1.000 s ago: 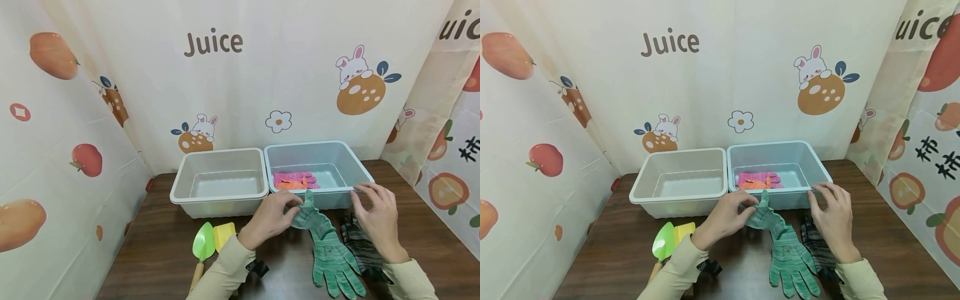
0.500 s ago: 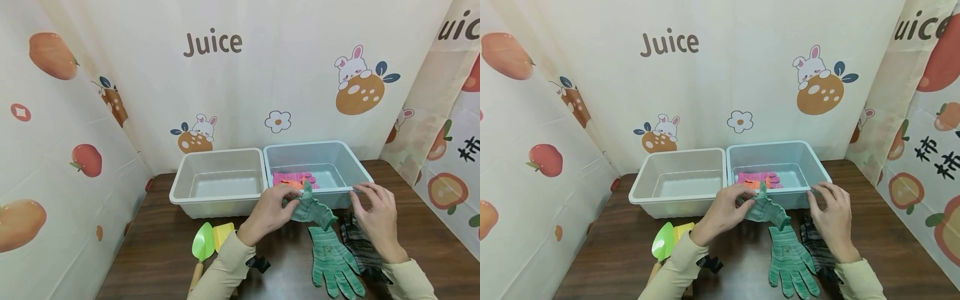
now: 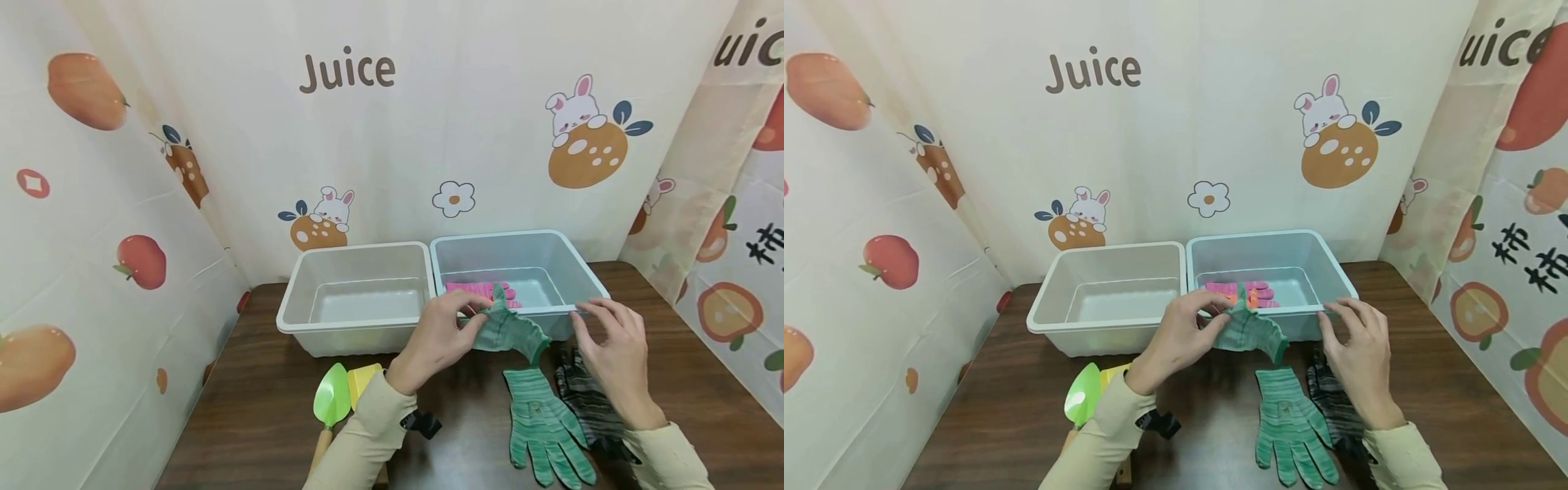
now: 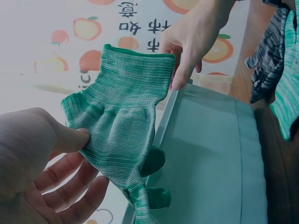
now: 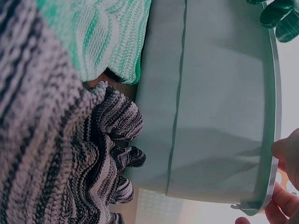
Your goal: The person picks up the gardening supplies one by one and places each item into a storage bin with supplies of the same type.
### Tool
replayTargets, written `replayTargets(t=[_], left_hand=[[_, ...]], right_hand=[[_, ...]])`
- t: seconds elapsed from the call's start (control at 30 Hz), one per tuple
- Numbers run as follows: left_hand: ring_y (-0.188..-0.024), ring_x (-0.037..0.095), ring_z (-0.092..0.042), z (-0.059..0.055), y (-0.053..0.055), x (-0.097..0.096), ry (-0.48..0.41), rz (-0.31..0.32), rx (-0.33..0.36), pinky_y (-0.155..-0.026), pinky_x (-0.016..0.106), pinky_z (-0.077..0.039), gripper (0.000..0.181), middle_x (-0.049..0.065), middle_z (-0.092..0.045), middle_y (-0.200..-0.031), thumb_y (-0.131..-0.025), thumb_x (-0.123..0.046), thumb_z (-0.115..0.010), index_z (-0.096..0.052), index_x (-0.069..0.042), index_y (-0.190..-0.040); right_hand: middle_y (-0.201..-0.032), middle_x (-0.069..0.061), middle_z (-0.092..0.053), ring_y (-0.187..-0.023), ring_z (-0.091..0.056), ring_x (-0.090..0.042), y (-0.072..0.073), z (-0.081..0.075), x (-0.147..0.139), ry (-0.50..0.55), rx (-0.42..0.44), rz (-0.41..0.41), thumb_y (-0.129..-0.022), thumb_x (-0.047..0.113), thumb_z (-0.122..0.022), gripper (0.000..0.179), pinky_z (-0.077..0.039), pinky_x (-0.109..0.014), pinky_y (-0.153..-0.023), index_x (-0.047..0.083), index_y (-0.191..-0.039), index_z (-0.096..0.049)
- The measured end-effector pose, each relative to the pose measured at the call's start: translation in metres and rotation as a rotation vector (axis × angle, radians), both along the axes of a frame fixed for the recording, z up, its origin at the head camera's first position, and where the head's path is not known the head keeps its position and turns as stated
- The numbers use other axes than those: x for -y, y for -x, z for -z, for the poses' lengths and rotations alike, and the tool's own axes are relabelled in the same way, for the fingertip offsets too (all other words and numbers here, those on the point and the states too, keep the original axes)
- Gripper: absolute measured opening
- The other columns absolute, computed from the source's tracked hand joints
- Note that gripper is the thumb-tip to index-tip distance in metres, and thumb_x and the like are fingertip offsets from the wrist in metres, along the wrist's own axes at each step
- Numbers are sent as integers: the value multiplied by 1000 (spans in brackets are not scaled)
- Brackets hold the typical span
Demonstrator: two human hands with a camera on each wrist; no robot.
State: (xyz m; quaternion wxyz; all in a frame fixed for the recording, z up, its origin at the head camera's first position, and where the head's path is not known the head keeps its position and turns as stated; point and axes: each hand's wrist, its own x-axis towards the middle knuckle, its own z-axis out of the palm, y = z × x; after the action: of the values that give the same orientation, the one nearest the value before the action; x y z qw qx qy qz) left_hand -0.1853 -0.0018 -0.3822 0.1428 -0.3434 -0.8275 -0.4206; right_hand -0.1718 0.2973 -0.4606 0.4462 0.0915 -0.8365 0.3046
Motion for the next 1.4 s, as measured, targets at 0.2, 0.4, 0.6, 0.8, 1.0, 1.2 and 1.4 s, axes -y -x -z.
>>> replayTargets(t=[0.2,0.4,0.6,0.8,1.0,1.2,1.4], left_hand=[[-89,16,-74,-4,4,-1,-25,-21,-15,-73,10,-53,16,7,-79,-107,-98,-4,-73,-79,-6,-112],[-91,18,-74,-8,7,-2,-43,-39,-10,-77,22,-60,16,8,-77,-105,-98,-4,-74,-79,-5,-113],[-92,21,-74,-8,10,0,-87,-41,8,-78,20,-60,19,10,-78,-110,-98,-3,-74,-79,-5,-116],[-89,20,-74,-6,16,0,-109,-51,25,-76,26,-62,18,10,-78,-108,-97,-3,-73,-79,-6,-115],[-88,21,-73,-10,20,0,-112,-75,21,-76,27,-62,17,10,-76,-104,-98,-4,-72,-79,-5,-114],[-91,22,-74,-13,24,1,-123,-105,36,-81,24,-61,17,10,-76,-105,-99,-4,-73,-79,-5,-115],[-91,22,-75,-15,27,0,-141,-114,31,-81,21,-60,16,10,-76,-105,-99,-4,-73,-79,-5,-113]], right_hand=[[-115,-27,-70,-113,-57,-49,0,0,0,-2,-4,-4,-80,-7,-85,29,-38,-49,-108,-4,-108,-78],[-116,-27,-70,-113,-57,-49,0,-1,1,0,1,-4,-80,-8,-85,30,-38,-49,-104,-4,-108,-78],[-116,-27,-70,-114,-57,-50,0,0,1,5,7,1,-82,-6,-85,27,-38,-49,-104,-4,-108,-78],[-117,-26,-70,-114,-57,-49,0,1,1,10,10,1,-82,-5,-85,27,-38,-49,-103,-4,-108,-78],[-117,-27,-70,-113,-57,-50,1,-1,1,5,2,-1,-81,-6,-85,28,-38,-49,-103,-4,-108,-78],[-117,-27,-70,-114,-56,-50,0,-2,3,10,13,-2,-82,-6,-85,27,-38,-48,-103,-4,-108,-78],[-116,-27,-70,-114,-57,-49,-1,-2,2,12,5,-4,-82,-6,-84,27,-37,-46,-107,-4,-108,-78]])
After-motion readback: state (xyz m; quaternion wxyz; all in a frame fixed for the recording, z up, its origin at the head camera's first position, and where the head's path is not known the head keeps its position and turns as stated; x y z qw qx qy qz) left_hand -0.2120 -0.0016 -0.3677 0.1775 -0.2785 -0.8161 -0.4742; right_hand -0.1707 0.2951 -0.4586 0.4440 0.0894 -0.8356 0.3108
